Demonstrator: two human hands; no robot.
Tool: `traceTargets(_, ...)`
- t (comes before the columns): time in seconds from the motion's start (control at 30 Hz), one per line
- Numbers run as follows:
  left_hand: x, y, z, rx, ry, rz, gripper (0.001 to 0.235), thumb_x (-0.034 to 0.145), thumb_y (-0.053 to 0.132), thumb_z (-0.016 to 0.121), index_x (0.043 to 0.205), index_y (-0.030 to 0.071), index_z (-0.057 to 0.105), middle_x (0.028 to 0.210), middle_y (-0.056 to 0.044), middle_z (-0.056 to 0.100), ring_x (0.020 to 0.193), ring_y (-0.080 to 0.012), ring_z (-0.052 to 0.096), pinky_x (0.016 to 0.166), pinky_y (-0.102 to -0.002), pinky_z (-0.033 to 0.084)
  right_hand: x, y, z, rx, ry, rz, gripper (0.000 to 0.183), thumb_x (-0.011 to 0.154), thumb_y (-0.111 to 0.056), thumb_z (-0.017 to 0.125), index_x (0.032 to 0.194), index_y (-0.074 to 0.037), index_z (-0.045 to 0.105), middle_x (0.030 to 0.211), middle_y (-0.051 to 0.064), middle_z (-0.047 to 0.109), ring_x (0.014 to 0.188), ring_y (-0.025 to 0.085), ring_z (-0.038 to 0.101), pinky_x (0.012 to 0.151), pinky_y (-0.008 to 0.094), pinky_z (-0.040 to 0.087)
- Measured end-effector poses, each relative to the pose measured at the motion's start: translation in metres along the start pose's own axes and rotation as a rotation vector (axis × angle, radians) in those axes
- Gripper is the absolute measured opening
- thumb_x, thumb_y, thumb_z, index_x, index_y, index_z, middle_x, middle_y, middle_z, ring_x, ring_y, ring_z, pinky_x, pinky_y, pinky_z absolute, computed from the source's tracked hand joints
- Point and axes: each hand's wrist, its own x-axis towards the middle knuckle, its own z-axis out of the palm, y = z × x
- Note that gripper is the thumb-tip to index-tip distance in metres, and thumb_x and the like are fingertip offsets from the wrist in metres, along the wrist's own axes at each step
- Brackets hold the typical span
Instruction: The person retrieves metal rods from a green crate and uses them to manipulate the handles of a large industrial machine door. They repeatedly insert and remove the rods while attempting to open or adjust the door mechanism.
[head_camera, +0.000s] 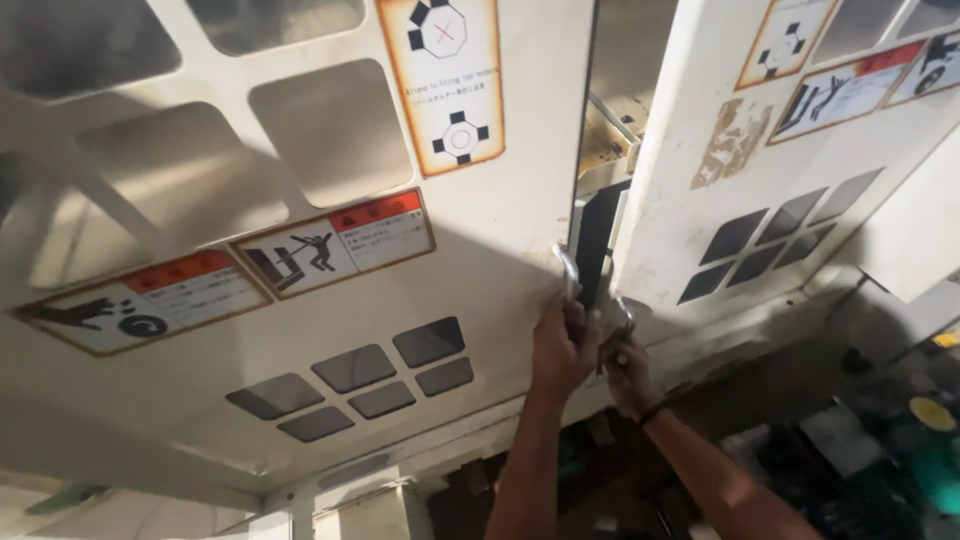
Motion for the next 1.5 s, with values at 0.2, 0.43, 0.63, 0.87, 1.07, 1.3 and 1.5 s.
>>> traceTargets(0.2, -0.003, -0.002, -0.005, 0.032, -0.023, 0.014, 0.044, 0.094, 0.018, 0.074, 0.130, -0.001, 0.056, 0.088, -0.010, 0.062, 0.074, -0.0221, 0.061, 0.069, -0.036, 0.053, -0.004, 0.027, 0.005, 0.146, 0.053, 0.045, 0.013, 0.091, 0.010, 0.054, 0.085, -0.001, 0.056, 0.089, 0.007, 0.054, 0.068, 0.015, 0.058, 0.051, 0.029, 0.052)
traceTargets(0.43, -0.002, 0.001, -0.005, 0.014, 0.021, 0.098, 0.047, 0.095, 0.018, 0.075, 0.133, 0.000, 0.056, 0.092, -0.009, 0.064, 0.077, -0.0228, 0.064, 0.069, -0.036, 0.055, -0.006, 0.035, 0.005, 0.128, 0.064, 0.049, 0.016, 0.095, 0.009, 0.053, 0.084, -0.001, 0.057, 0.090, 0.007, 0.055, 0.067, 0.016, 0.059, 0.049, 0.028, 0.051)
traceTargets(0.63, -0.003, -0.003, -0.005, 0.019, 0.008, 0.110, 0.042, 0.095, 0.017, 0.074, 0.131, 0.001, 0.058, 0.088, -0.009, 0.061, 0.073, -0.0213, 0.061, 0.067, -0.035, 0.053, -0.004, 0.031, 0.002, -0.032, 0.047, -0.011, 0.013, 0.092, 0.007, 0.055, 0.084, 0.000, 0.061, 0.084, 0.005, 0.060, 0.064, 0.014, 0.062, 0.051, 0.029, 0.052)
traceTargets(0.87, -0.004, -0.001, -0.003, -0.021, 0.008, 0.014, 0.043, 0.094, 0.018, 0.073, 0.130, 0.000, 0.058, 0.092, -0.010, 0.064, 0.076, -0.0216, 0.064, 0.071, -0.035, 0.055, -0.006, 0.036, -0.001, 0.050, 0.073, 0.070, 0.012, 0.088, 0.007, 0.052, 0.082, -0.002, 0.056, 0.083, 0.006, 0.056, 0.070, 0.014, 0.058, 0.057, 0.029, 0.049)
traceTargets(1.07, -0.005, -0.001, -0.003, 0.006, 0.017, 0.038, 0.048, 0.093, 0.019, 0.074, 0.133, 0.000, 0.057, 0.097, -0.014, 0.065, 0.081, -0.0264, 0.066, 0.074, -0.038, 0.056, -0.002, 0.040, -0.003, -0.171, 0.089, -0.074, 0.012, 0.081, 0.011, 0.054, 0.078, 0.000, 0.056, 0.080, 0.007, 0.055, 0.071, 0.017, 0.054, 0.060, 0.030, 0.043)
traceTargets(1.3, -0.005, 0.004, -0.005, -0.011, 0.026, 0.055, 0.048, 0.093, 0.016, 0.073, 0.136, 0.000, 0.057, 0.094, -0.012, 0.064, 0.081, -0.0259, 0.065, 0.075, -0.037, 0.056, 0.001, 0.023, 0.000, -0.072, 0.061, -0.057, 0.014, 0.087, 0.008, 0.052, 0.078, -0.002, 0.052, 0.081, 0.006, 0.054, 0.071, 0.017, 0.054, 0.061, 0.030, 0.044)
traceTargets(1.5, -0.004, 0.004, -0.004, -0.039, -0.012, -0.010, 0.048, 0.091, 0.016, 0.073, 0.133, -0.001, 0.058, 0.086, -0.010, 0.063, 0.072, -0.0228, 0.063, 0.068, -0.036, 0.054, 0.004, 0.019, -0.001, -0.208, 0.041, -0.089, 0.012, 0.092, 0.005, 0.054, 0.082, 0.000, 0.054, 0.081, 0.005, 0.052, 0.071, 0.016, 0.054, 0.063, 0.030, 0.044)
